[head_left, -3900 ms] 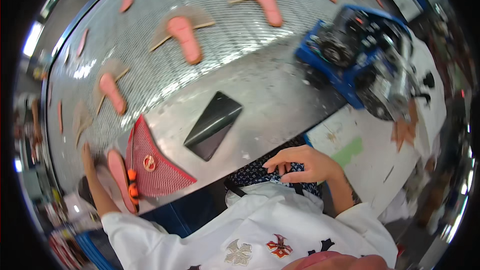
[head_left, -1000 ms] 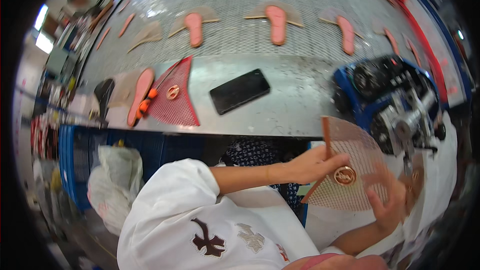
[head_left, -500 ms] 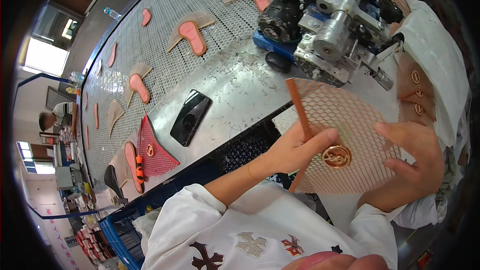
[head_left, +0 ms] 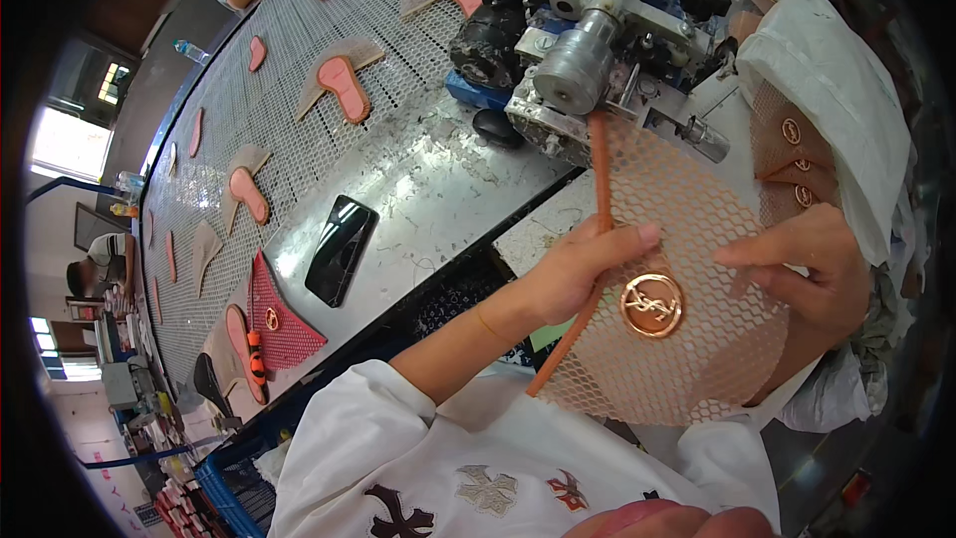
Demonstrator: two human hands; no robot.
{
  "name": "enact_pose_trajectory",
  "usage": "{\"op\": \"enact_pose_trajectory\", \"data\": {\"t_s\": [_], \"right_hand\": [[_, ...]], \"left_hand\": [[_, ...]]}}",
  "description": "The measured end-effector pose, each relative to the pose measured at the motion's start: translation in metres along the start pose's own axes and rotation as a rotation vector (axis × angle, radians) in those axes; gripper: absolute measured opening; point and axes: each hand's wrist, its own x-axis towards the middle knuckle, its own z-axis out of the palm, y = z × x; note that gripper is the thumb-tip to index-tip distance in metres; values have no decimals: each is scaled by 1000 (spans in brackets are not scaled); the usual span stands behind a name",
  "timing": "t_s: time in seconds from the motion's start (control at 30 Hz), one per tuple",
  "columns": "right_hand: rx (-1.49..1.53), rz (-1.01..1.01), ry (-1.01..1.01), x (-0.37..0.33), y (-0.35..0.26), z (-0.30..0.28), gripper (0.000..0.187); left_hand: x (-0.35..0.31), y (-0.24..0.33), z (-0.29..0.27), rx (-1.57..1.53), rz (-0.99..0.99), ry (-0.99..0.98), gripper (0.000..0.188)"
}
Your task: The person assembles a mesh handbag by hand, attaching a strap and a metal logo emblem. They repeatedly pick up the bag, align the strap and emblem, and place the bag on the workbench. The person also handles a smartphone and other small parts on the table.
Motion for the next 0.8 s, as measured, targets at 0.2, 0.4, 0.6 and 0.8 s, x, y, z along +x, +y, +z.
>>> {"op": "enact_pose_trajectory", "data": {"t_s": [0.2,0.4,0.6,0.8], "right_hand": [[120,180,184,27,0,27,29],[229,196,237,63,7,55,26],[298,261,237,76,6,70,29],[344,247,268,76,10,72,34]], "left_hand": [[-10,15,-30,-165,106,-43,32],[-37,28,-56,-36,291,132,33],[-66,17,-68,166,396,338,44],[-91,-5,-53,397,330,194,43]]}}
